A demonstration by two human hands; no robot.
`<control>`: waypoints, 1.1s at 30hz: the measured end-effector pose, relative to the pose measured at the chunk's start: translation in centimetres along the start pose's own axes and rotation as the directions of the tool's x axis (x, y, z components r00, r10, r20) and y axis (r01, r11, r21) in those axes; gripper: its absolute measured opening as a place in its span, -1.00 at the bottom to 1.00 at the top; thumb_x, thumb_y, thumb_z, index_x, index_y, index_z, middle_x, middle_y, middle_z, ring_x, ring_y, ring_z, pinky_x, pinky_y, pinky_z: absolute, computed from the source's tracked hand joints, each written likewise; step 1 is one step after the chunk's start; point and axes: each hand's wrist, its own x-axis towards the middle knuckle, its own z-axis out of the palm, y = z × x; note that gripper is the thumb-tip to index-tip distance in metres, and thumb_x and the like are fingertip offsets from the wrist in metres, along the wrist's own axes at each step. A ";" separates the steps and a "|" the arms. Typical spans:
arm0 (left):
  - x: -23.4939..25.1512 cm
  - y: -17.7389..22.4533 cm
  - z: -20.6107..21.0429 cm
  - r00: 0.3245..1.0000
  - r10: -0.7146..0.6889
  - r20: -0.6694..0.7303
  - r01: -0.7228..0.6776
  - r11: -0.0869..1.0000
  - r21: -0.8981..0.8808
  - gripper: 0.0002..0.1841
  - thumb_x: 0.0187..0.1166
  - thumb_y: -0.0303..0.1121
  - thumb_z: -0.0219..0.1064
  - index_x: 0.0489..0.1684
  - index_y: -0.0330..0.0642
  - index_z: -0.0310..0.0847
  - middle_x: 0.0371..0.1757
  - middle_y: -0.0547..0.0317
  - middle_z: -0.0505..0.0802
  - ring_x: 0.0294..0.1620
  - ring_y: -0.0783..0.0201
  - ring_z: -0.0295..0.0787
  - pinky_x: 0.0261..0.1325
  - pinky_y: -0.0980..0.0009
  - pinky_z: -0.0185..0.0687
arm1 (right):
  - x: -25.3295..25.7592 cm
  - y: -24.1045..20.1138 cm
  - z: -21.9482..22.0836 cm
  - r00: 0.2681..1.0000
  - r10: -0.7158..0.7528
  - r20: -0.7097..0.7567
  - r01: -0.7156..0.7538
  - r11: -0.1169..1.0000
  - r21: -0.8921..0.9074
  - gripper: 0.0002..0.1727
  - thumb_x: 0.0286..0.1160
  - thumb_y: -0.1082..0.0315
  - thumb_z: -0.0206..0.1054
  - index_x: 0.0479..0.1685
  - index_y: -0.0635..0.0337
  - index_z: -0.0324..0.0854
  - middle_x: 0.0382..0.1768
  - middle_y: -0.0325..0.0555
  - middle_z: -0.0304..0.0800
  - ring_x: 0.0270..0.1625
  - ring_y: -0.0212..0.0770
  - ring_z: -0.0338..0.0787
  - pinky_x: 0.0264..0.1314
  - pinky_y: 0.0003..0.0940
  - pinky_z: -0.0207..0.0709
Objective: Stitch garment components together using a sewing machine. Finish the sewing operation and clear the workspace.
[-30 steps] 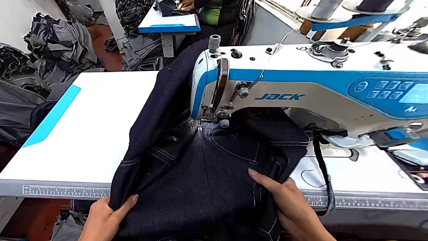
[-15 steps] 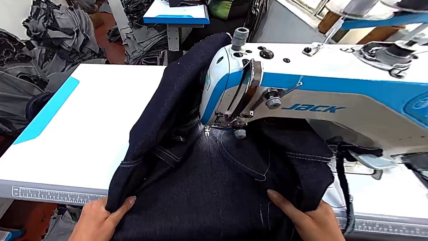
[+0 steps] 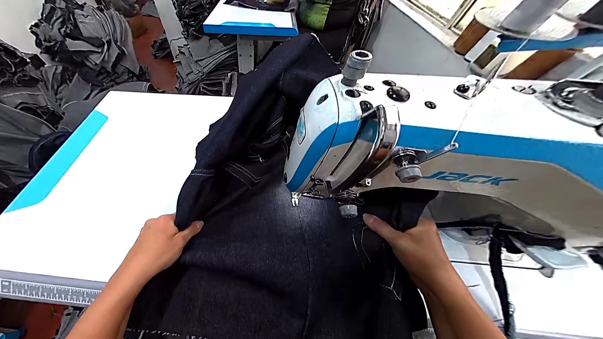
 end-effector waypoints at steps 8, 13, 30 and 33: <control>5.2 2.1 -0.8 0.996 -0.065 0.058 0.062 0.997 0.051 -0.57 0.72 -0.08 0.31 -0.23 -0.39 0.73 -0.31 -0.28 0.79 -0.14 -0.25 0.76 -0.05 -0.33 0.52 | 4.2 -1.3 2.1 0.999 0.043 -0.016 -0.043 0.999 -0.018 -0.68 0.38 0.36 0.59 0.02 0.32 0.68 -0.16 0.05 0.79 -0.05 -0.13 0.76 0.08 0.06 0.57; 5.5 1.8 -0.9 1.000 0.003 0.011 -0.002 0.997 -0.080 -0.60 0.71 -0.12 0.34 -0.05 -0.40 0.72 -0.23 -0.30 0.82 -0.09 -0.26 0.77 0.00 -0.35 0.52 | 4.8 -1.2 1.7 0.999 0.042 0.010 -0.042 0.999 0.017 -0.61 0.39 0.34 0.59 0.13 0.31 0.67 -0.04 0.10 0.81 0.05 -0.09 0.77 0.17 0.10 0.56; -7.7 -6.3 0.9 0.976 0.006 -0.217 -0.059 0.969 -0.239 -0.52 0.41 0.06 0.46 0.02 -0.19 0.71 -0.38 0.12 0.84 -0.34 0.15 0.84 -0.23 -0.08 0.70 | -7.9 1.6 -2.0 0.993 0.095 -0.074 -0.092 0.994 0.051 -0.66 0.29 0.36 0.10 0.02 0.27 0.58 -0.36 -0.29 0.63 -0.33 -0.56 0.66 -0.26 -0.47 0.53; -8.8 -7.2 2.0 0.968 0.036 -0.247 -0.076 0.985 -0.154 -0.42 0.37 0.18 0.39 -0.01 -0.22 0.73 -0.41 0.10 0.83 -0.35 0.12 0.83 -0.25 -0.11 0.67 | -7.9 2.7 -2.9 0.999 0.022 -0.031 -0.025 0.996 -0.081 -0.57 0.59 0.03 0.20 0.06 0.26 0.62 -0.36 -0.28 0.70 -0.31 -0.52 0.72 -0.20 -0.41 0.62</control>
